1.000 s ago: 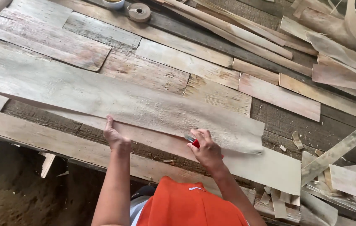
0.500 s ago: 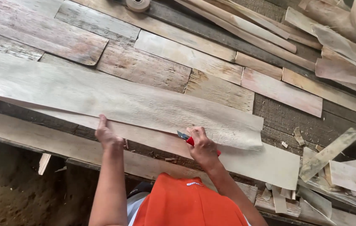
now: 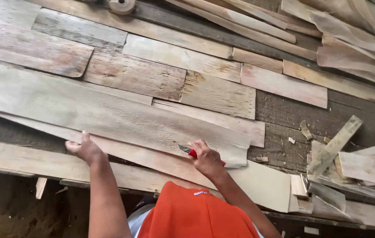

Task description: The person uses a red utility knife to cut and trim wooden planks on a workbench. They repeatedly position planks, score or slice them, and move the cut pieces aside, handling several planks one at a time.

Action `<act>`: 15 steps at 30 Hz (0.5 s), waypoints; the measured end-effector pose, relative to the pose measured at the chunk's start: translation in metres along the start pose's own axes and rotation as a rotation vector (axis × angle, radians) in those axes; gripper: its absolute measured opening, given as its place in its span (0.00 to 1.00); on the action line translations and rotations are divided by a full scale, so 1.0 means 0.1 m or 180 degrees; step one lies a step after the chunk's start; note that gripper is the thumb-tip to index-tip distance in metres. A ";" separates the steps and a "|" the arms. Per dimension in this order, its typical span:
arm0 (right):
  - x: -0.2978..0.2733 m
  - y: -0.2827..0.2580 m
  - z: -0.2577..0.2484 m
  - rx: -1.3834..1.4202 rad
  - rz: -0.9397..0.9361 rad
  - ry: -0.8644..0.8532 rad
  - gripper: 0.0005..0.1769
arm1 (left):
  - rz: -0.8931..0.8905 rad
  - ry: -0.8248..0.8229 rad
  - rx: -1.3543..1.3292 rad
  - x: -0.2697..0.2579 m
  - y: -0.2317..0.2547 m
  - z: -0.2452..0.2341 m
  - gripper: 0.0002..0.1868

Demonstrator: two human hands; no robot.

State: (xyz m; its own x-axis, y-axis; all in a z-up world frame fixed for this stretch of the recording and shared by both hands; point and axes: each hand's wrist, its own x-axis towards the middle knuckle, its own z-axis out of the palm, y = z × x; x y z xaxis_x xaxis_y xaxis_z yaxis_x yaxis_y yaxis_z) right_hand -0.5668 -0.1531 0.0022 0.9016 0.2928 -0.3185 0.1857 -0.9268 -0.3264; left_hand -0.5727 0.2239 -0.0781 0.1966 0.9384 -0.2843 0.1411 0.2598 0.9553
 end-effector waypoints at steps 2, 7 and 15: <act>0.04 0.15 0.14 -0.0028 0.0096 -0.0023 0.25 | 0.0489 0.0017 0.0561 -0.15 0.13 0.10 0.36; -0.09 0.37 0.15 0.0090 0.0356 -0.0082 0.25 | 0.1721 -0.0400 0.1146 -0.83 0.34 0.50 0.34; -0.66 0.91 -0.01 0.0173 0.0873 -0.0074 0.21 | 0.1968 -0.2400 0.0872 -2.39 -0.22 0.96 0.35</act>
State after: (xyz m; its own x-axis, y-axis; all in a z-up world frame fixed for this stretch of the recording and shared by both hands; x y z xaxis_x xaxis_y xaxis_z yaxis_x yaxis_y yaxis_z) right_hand -0.6089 -0.2569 -0.0059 0.9059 0.0385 -0.4217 -0.0860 -0.9584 -0.2722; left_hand -0.5296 -0.0279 -0.0387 0.8588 0.4774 0.1861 0.0064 -0.3731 0.9278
